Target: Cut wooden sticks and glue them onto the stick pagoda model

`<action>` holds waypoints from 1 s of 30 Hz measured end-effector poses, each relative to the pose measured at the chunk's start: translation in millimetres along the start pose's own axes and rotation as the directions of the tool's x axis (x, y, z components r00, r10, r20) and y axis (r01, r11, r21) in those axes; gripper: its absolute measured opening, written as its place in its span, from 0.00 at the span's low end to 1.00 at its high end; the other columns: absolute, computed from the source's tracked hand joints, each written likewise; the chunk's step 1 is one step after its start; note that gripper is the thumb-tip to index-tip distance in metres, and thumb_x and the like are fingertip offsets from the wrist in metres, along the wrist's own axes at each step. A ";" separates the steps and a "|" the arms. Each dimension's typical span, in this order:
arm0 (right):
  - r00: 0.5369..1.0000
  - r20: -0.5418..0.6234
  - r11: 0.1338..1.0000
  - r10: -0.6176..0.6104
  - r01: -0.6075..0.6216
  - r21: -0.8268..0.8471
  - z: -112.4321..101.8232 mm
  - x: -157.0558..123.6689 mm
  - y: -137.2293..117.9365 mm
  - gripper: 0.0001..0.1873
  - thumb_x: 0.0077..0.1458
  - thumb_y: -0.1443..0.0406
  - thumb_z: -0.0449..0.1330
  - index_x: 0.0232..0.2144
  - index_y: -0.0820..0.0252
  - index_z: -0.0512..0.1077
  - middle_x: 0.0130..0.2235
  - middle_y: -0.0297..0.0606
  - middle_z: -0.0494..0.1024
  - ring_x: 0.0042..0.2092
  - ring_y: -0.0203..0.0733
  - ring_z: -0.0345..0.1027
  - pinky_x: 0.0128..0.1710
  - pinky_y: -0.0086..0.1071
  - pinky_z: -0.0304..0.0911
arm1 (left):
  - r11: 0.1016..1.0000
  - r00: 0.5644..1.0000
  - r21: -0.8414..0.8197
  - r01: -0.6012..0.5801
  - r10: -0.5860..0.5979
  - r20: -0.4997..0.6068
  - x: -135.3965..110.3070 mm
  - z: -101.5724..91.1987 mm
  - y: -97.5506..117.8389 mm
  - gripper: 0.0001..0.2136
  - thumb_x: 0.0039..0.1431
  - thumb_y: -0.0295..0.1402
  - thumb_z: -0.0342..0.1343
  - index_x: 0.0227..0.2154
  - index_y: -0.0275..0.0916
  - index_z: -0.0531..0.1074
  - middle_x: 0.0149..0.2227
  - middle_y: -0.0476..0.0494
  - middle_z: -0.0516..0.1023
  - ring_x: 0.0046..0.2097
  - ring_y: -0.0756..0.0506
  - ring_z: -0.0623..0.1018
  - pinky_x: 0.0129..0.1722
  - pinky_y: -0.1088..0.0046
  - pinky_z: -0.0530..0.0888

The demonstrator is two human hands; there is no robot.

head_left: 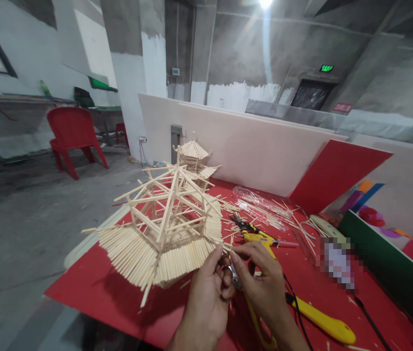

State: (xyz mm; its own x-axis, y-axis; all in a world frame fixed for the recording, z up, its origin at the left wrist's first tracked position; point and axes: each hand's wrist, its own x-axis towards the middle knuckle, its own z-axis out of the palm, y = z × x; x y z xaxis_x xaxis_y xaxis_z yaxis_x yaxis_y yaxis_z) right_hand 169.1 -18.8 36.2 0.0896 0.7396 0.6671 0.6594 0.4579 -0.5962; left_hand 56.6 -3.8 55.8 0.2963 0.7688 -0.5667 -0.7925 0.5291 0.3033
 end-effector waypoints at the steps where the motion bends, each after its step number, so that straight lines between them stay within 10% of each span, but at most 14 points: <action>1: 1.000 -0.001 1.000 -0.003 0.003 0.000 0.1 0.1 0.1 0.04 0.60 0.66 0.60 0.35 0.56 0.76 0.31 0.35 0.76 0.32 0.36 0.69 0.28 0.28 0.62 | 1.000 1.000 -0.002 -0.003 0.003 0.001 0.3 -0.2 -0.1 0.10 0.62 0.30 0.56 0.25 0.33 0.70 0.19 0.52 0.70 0.14 0.58 0.62 0.12 0.85 0.54; 17: 1.000 0.004 1.000 0.005 -0.005 0.003 0.7 0.6 -0.9 0.05 0.60 0.65 0.60 0.34 0.56 0.76 0.30 0.34 0.76 0.32 0.36 0.69 0.28 0.28 0.62 | 1.000 1.000 -0.001 -0.002 0.002 0.001 2.9 -2.5 -0.1 0.09 0.62 0.30 0.57 0.26 0.33 0.71 0.19 0.52 0.70 0.15 0.58 0.63 0.12 0.84 0.54; 25: 0.999 -0.052 1.000 0.012 -0.013 -0.013 -2.5 -12.0 -2.8 0.03 0.60 0.67 0.60 0.35 0.56 0.75 0.32 0.35 0.75 0.32 0.36 0.69 0.30 0.29 0.64 | 0.995 0.996 0.101 -0.028 0.018 0.090 -4.0 -14.5 -12.3 0.18 0.34 0.36 0.76 0.24 0.34 0.73 0.16 0.55 0.67 0.17 0.58 0.64 0.14 0.85 0.55; 30: 0.982 -0.118 0.982 -0.146 0.130 -0.135 -17.6 -39.4 -6.1 0.11 0.56 0.73 0.62 0.39 0.55 0.74 0.31 0.36 0.75 0.31 0.37 0.69 0.30 0.31 0.66 | 0.981 0.985 0.193 -0.004 -0.030 0.171 -9.7 -26.5 -30.7 0.19 0.34 0.38 0.76 0.23 0.35 0.72 0.16 0.56 0.66 0.18 0.59 0.62 0.15 0.85 0.56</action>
State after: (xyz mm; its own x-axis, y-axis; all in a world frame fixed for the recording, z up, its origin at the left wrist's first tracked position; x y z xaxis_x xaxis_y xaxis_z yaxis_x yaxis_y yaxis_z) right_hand 174.7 -59.5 21.3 0.0801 0.6011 0.7951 0.7604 0.4790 -0.4387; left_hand 63.9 -37.0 31.6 0.4065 0.8026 -0.4365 -0.6760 0.5856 0.4473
